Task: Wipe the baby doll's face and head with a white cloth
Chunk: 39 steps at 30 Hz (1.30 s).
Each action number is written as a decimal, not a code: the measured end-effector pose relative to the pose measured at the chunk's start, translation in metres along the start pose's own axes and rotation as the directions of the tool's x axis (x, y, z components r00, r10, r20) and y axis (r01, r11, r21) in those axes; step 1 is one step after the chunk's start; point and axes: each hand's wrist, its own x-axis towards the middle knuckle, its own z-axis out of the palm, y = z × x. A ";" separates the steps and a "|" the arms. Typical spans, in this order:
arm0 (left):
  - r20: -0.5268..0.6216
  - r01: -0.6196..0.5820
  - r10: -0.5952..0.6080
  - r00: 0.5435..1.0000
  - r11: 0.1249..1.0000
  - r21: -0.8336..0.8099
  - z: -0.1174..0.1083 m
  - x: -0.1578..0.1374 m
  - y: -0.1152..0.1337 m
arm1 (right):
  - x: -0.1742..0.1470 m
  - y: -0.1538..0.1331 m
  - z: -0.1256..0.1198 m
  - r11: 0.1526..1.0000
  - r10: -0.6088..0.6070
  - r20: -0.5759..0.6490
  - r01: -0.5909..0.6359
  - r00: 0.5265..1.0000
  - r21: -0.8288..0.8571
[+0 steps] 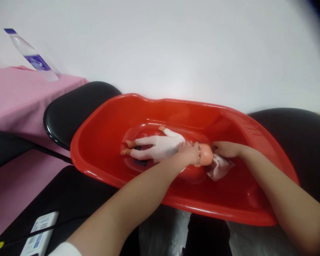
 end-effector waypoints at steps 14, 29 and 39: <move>-0.012 -0.003 0.003 1.000 1.000 -0.005 0.000 0.000 -0.001 | -0.002 -0.002 0.000 1.000 0.028 0.013 -0.028 1.000 0.009; -0.042 -0.014 0.014 0.999 1.000 0.004 0.004 0.004 -0.002 | -0.001 -0.001 0.000 1.000 -0.007 0.027 0.007 1.000 0.015; -0.038 -0.011 0.010 0.999 1.000 -0.012 0.004 0.002 -0.001 | -0.001 0.001 0.001 1.000 0.001 0.040 -0.001 0.999 -0.003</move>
